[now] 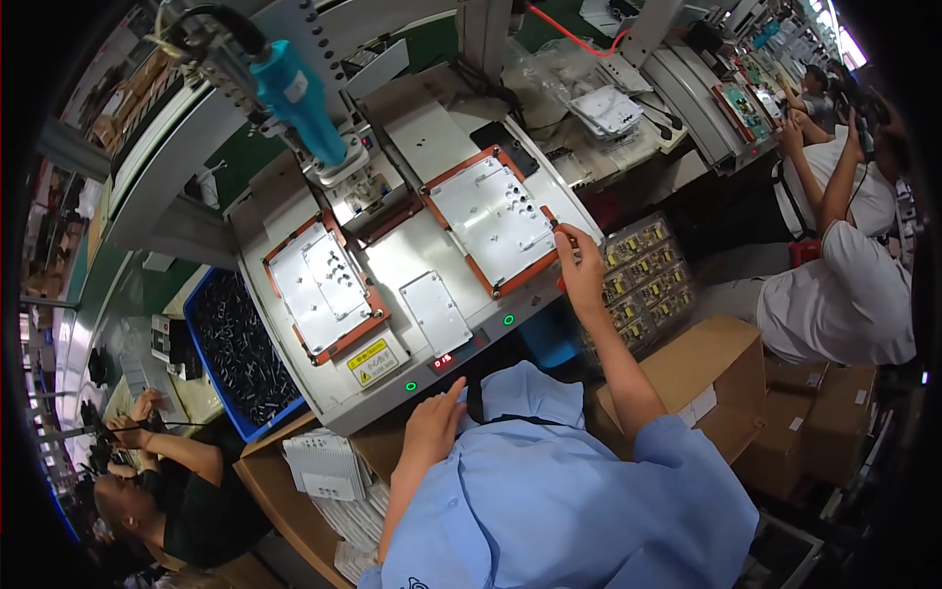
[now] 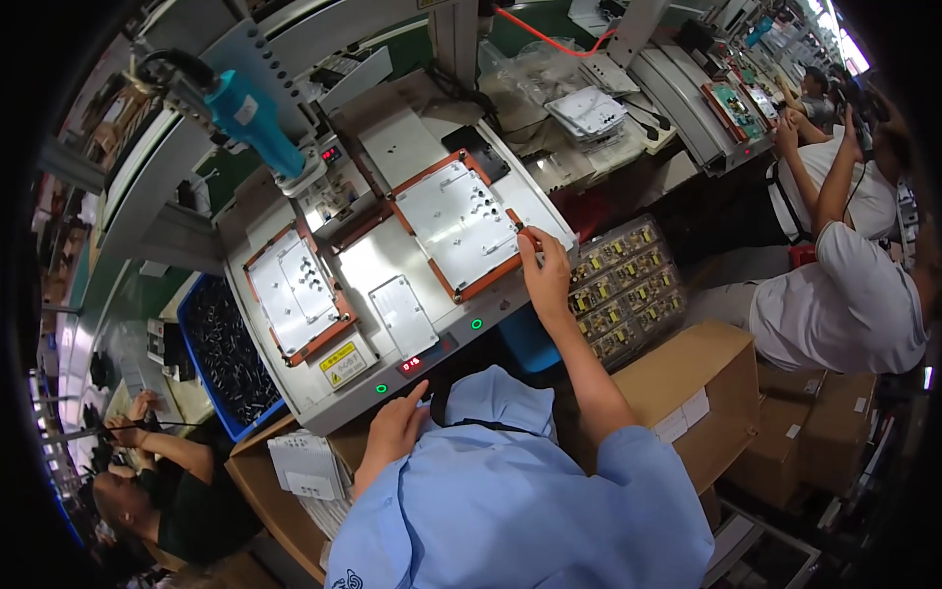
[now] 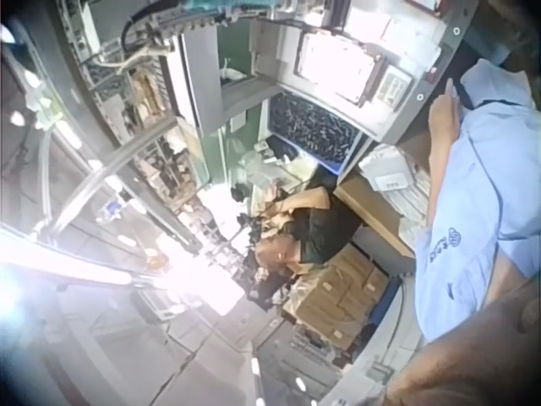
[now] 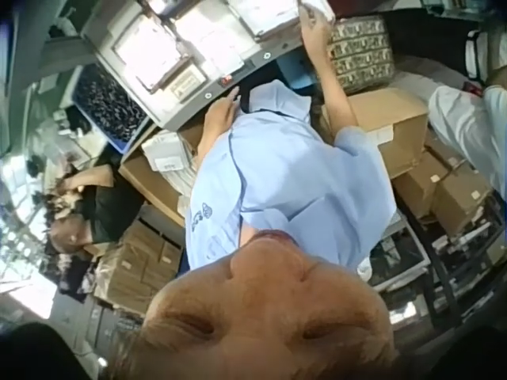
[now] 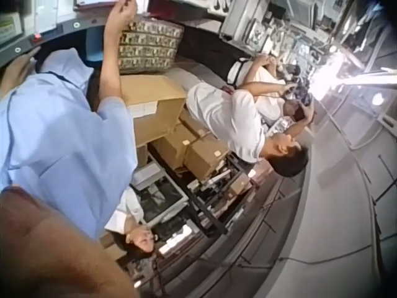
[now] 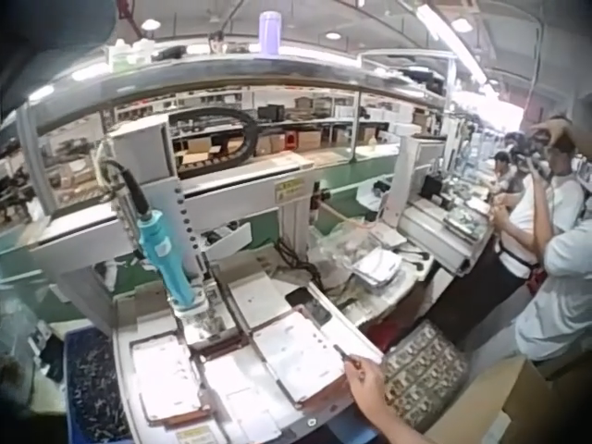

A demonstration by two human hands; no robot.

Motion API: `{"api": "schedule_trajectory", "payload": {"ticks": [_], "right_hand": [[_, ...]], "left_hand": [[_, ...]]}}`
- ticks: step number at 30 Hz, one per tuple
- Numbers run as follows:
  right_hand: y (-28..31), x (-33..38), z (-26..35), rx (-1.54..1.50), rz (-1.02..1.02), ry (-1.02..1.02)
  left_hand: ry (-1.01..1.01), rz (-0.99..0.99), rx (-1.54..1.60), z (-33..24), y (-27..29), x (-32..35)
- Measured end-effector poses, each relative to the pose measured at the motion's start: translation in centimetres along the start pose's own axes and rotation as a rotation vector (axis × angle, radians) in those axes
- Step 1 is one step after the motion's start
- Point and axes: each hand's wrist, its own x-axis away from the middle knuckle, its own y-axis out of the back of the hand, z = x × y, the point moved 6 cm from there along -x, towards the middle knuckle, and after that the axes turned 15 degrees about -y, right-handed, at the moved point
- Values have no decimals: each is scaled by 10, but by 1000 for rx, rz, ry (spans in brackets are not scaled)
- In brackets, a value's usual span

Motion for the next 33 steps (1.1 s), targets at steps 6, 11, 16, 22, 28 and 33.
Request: {"api": "schedule_trajectory", "payload": {"ticks": [6,11,16,22,28,33], "right_hand": [[3,-15,6,110,-56,147],[-15,-47,33,544,100,58],[-77,-120,63,252,49,186],[-120,-131,57,204,169,345],[-81,-105,48,312,137,233],[-57,-37,21,450,137,129]], "left_hand": [[-72,-17,4,-9,-1,-14],[-31,-3,-4,-9,7,-17],[-11,3,11,-13,3,-27],[78,-36,81,1,0,-17],[158,-118,240,9,-4,-44],[261,-189,689,15,-21,-97]]}}
